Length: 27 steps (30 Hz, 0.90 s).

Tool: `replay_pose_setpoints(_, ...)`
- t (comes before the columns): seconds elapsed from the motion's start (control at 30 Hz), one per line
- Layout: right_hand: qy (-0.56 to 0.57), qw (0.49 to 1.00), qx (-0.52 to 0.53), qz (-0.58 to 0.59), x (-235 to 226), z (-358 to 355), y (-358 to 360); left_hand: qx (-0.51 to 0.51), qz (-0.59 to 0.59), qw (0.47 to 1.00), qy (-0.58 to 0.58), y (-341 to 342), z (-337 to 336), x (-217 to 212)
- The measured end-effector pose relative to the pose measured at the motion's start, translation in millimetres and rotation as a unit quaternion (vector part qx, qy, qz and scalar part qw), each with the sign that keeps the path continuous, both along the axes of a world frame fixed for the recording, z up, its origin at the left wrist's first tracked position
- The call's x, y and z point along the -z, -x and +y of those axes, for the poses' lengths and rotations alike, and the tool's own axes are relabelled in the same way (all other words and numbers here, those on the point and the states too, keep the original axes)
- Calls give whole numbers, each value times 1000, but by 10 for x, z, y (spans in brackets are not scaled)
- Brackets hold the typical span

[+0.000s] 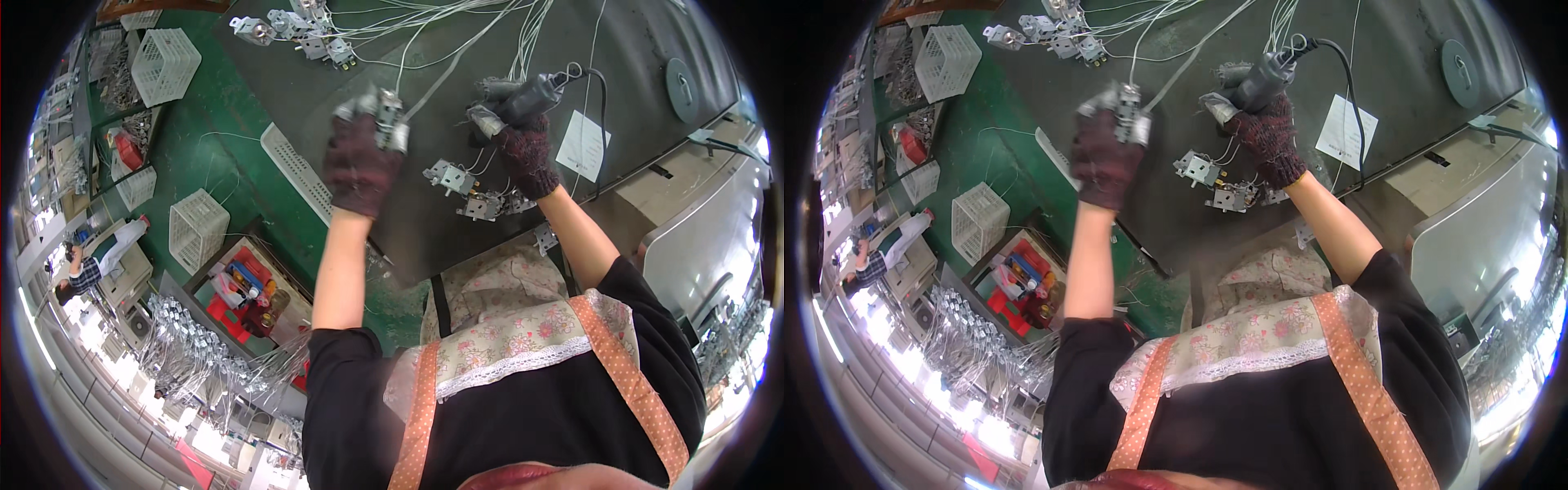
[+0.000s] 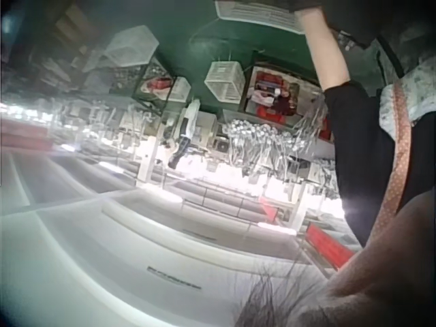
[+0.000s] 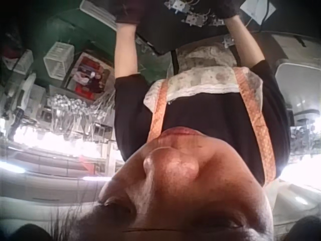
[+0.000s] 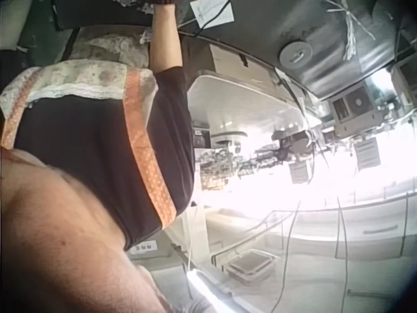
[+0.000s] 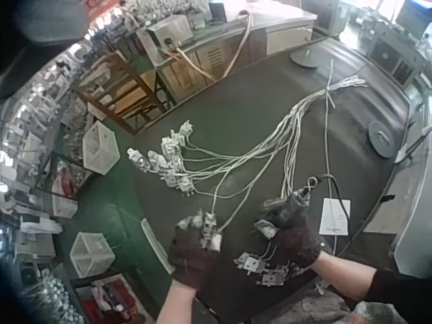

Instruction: Assembling electrical switches and wiring harnesses at a factory workstation.

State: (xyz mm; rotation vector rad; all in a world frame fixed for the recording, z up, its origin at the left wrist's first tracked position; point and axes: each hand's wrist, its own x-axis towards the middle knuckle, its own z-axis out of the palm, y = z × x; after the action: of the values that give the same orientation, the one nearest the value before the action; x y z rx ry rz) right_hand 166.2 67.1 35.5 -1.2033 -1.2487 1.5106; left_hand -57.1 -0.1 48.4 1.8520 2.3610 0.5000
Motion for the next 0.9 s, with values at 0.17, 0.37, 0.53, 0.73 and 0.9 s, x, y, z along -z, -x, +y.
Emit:
replay_pose_setpoints(0.17, 31, 999, 27, 0, -67, 33, 36, -15, -80, 996, -40, -399, -238, 428)
replay_pose_setpoints(0.37, 65, 997, 49, 14, -79, -46, -77, -139, -251, 951, 112, -594, -286, 330)
replay_pose_setpoints(0.53, 37, 997, 6, -67, -368, -277, -153, -149, -368, 917, 26, -880, -472, 496)
replay_pose_setpoints(0.73, 222, 922, -22, 317, 117, -462, -142, -129, -418, 899, 10, -992, -615, 699)
replay_pose_setpoints(0.9, 29, 996, -50, -63, -424, -481, -14, -119, -370, 921, 33, -1000, -595, 553)
